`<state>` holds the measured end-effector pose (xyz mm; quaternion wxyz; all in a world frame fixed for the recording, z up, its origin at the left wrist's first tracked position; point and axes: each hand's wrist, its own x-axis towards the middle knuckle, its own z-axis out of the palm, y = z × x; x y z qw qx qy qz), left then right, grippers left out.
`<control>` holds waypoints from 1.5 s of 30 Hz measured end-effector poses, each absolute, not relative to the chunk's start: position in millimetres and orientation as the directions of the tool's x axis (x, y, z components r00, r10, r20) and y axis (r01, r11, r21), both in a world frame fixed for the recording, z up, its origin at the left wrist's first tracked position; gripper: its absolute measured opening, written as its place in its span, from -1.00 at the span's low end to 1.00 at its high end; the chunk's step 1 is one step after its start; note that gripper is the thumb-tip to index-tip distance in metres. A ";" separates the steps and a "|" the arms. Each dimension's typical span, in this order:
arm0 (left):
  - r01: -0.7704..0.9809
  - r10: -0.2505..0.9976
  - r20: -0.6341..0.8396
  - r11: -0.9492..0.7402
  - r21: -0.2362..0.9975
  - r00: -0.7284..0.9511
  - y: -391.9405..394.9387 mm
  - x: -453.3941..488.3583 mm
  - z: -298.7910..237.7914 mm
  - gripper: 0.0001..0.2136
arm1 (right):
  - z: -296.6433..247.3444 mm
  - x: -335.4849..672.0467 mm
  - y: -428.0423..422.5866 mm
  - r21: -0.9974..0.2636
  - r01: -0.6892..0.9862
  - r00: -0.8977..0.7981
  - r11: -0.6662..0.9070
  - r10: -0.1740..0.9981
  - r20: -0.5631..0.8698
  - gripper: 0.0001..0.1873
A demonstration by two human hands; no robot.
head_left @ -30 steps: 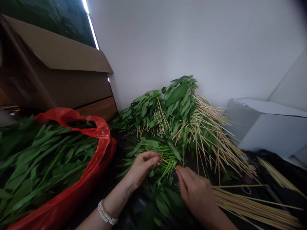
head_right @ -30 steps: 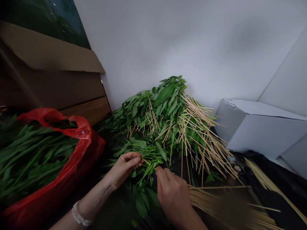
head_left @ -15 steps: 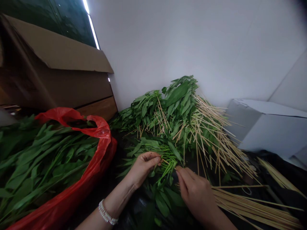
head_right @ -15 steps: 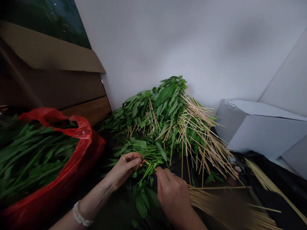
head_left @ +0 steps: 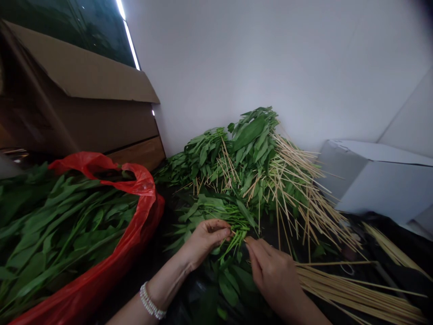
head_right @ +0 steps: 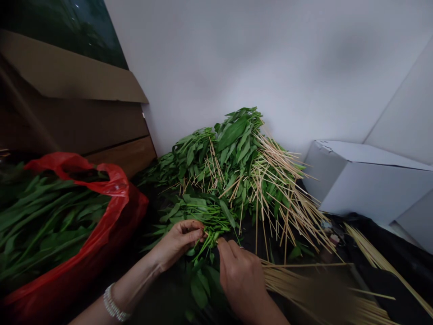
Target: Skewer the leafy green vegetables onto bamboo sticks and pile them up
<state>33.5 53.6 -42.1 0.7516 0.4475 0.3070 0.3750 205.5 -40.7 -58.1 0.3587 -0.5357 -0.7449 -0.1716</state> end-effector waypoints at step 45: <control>0.156 0.845 0.245 -0.355 0.922 0.476 52.6 30.9 -29.2 -0.77 | -56.1 207.6 -39.4 -0.086 0.926 -0.193 0.368 0.656 0.729 -0.78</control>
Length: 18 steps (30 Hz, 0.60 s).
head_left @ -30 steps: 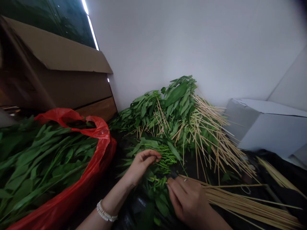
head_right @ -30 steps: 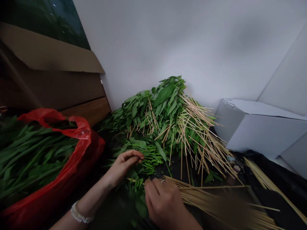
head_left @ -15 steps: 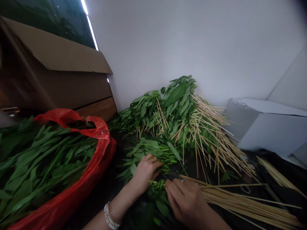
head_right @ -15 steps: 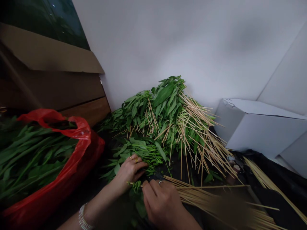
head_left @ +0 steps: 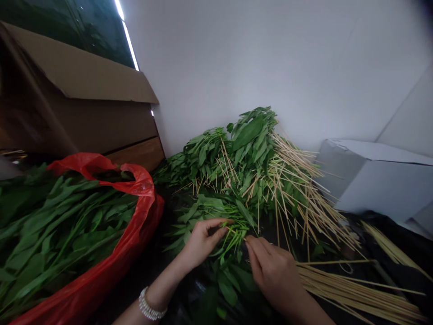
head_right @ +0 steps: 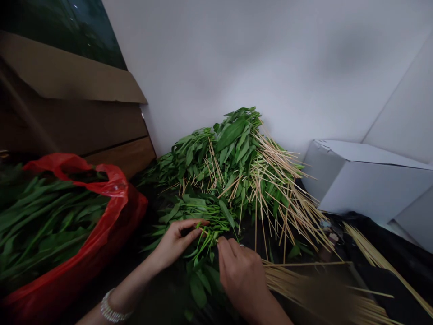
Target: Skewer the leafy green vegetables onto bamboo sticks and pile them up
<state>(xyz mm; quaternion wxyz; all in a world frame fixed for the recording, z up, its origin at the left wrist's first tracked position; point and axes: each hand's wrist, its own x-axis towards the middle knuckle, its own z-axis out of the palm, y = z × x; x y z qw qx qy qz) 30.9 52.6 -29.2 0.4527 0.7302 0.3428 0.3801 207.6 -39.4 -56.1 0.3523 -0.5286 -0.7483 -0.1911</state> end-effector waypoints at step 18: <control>-0.134 0.897 0.051 0.009 0.991 0.440 59.2 29.3 -34.2 -0.73 | -52.7 207.3 -39.5 -0.163 0.913 -0.143 0.374 0.666 0.732 -0.77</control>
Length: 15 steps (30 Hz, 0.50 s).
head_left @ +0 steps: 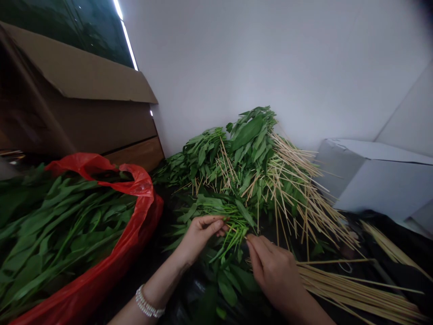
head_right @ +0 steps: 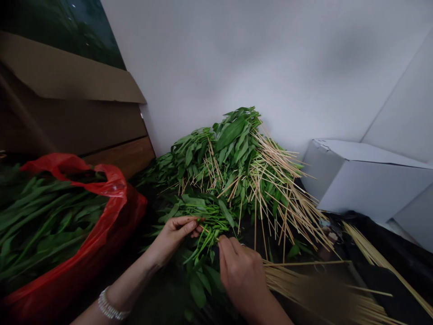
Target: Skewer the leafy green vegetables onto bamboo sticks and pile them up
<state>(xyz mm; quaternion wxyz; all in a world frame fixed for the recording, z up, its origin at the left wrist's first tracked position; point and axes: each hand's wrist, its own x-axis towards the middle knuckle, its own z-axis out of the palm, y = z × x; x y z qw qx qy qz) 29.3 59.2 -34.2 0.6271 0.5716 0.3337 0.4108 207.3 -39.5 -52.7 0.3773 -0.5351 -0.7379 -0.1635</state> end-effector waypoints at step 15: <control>-0.187 0.859 0.057 0.045 0.981 0.509 58.2 30.8 -40.5 -0.79 | -54.6 207.6 -39.8 -0.177 0.909 -0.138 0.378 0.672 0.727 -0.78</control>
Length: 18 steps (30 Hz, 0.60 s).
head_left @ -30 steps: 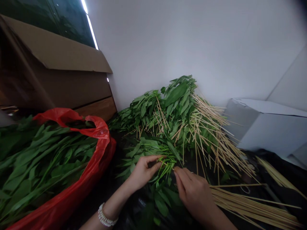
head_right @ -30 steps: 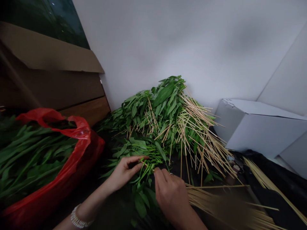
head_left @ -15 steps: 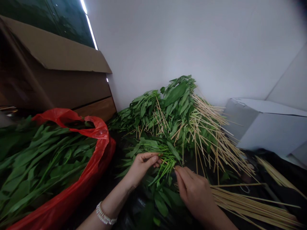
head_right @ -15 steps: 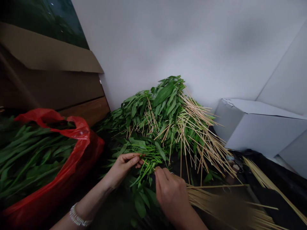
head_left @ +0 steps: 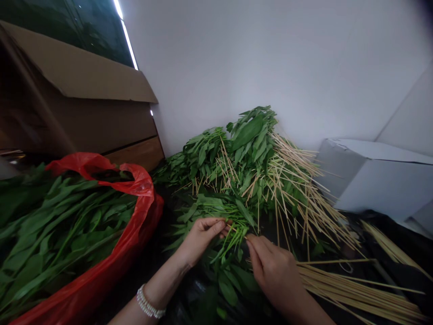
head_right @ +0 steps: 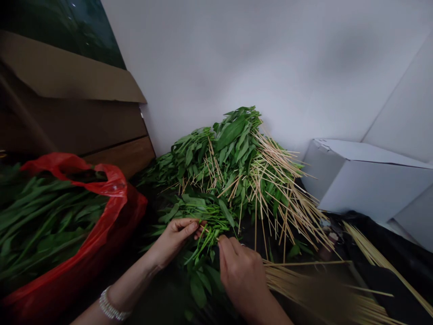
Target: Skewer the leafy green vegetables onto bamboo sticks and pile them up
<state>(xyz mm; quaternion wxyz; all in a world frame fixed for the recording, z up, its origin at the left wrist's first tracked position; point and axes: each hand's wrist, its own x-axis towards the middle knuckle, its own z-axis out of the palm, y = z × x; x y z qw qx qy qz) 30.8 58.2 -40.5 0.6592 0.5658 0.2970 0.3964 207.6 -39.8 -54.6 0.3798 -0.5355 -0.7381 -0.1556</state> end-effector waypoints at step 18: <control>-0.137 0.860 0.057 0.015 0.991 0.506 57.0 31.6 -38.5 -0.75 | -58.1 206.9 -39.5 -0.185 0.907 -0.137 0.379 0.678 0.722 -0.75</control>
